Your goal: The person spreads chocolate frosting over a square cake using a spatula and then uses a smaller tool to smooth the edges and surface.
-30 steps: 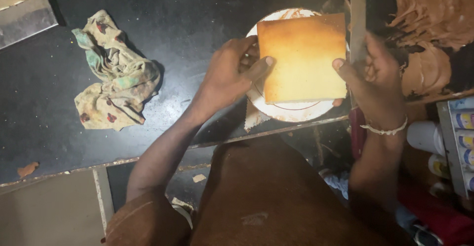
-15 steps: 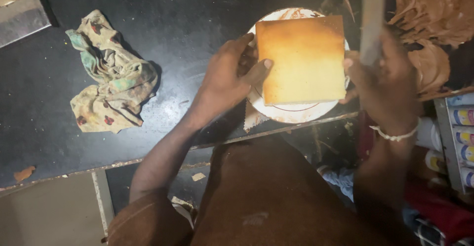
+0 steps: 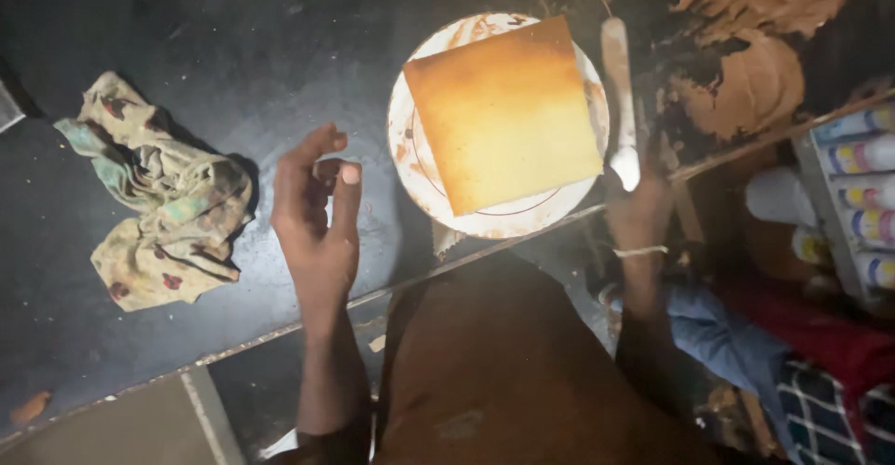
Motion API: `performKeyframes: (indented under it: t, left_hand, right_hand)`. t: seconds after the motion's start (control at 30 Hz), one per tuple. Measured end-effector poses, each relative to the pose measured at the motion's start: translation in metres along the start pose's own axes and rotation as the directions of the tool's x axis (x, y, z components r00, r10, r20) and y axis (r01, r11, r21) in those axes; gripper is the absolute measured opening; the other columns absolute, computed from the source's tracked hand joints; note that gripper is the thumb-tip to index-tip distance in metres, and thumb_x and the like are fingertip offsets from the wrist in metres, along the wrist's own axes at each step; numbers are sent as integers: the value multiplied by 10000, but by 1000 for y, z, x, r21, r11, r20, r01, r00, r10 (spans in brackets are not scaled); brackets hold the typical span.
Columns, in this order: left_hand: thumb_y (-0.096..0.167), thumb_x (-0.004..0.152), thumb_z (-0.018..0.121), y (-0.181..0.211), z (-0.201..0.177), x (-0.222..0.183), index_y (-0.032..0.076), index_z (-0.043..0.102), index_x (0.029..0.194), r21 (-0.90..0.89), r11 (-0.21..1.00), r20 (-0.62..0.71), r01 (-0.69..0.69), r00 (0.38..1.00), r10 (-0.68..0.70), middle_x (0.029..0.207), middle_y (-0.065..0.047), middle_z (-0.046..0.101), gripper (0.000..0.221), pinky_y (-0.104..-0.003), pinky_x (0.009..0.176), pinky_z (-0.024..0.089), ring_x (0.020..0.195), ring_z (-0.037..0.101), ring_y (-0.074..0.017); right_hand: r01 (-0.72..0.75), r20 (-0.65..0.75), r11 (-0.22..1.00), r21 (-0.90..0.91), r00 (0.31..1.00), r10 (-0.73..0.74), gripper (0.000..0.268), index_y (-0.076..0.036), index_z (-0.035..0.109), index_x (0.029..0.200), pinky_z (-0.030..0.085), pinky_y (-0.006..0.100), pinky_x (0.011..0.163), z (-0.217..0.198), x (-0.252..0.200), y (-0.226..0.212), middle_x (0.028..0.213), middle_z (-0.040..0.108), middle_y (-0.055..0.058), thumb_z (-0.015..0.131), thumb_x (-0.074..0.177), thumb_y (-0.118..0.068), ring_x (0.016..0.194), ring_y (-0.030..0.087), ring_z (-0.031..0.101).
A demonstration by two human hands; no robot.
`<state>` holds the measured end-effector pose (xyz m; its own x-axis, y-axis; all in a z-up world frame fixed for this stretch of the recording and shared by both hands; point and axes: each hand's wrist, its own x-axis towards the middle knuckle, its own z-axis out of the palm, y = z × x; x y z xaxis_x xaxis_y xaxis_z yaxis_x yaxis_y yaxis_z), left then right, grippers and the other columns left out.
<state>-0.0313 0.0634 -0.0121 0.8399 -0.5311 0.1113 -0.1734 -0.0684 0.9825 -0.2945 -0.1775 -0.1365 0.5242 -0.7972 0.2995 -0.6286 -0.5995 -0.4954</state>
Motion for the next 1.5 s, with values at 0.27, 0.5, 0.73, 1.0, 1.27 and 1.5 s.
performKeyframes:
  t: [0.27,0.5,0.73,1.0,1.27,1.5]
  left_hand:
    - [81,1040,678,9,17,-16,38,593,1325,241,949,38,-201,979,198,1364,-137,630,300,-328,949,546,1152,639,-233]
    - [174,930,737,38,27,-30,-26,414,1510,293,908,310,-301,928,208,1528,-265,410,693,-521,1197,383,1445,419,-426]
    - [166,1088,629,3,30,-28,22,458,1531,291,954,-57,-71,994,91,1473,-183,479,497,-400,1138,475,1360,520,-300]
    - [106,1017,689,-39,44,-43,-17,561,1421,-594,695,283,405,914,-290,1118,-105,699,442,-356,963,577,1047,664,-165]
    - [134,933,755,-56,25,-37,36,610,1304,-381,830,634,408,768,-87,1086,-108,758,411,-358,884,615,999,752,-190]
    - [157,1002,738,-64,23,-23,38,670,1268,-499,809,437,311,896,-75,1137,-120,781,299,-371,1010,621,1075,767,-204]
  right_hand:
    - [-11,18,969,-245,1000,16,496,-47,648,1402,514,514,955,23,9,-3,1218,652,278,744,917,-85,1124,490,631]
    - [-2,32,795,606,999,-22,227,1,684,1285,555,293,906,-76,33,-55,1244,683,101,602,1094,-89,1032,203,665]
    - [569,297,781,258,722,-625,502,48,534,1432,363,558,1236,-104,76,-177,1497,509,281,579,1056,-281,1489,438,411]
    - [645,426,762,62,673,-605,641,79,417,1510,330,638,1208,-81,95,-216,1555,402,328,418,1091,-407,1480,510,339]
    - [602,197,747,-282,799,-569,532,93,698,1355,612,442,810,-87,99,-152,1379,668,322,334,1176,-250,1136,425,718]
    - [549,208,828,-113,828,-521,553,69,629,1377,522,486,1115,-85,70,-167,1392,619,269,387,1258,-414,1325,422,621]
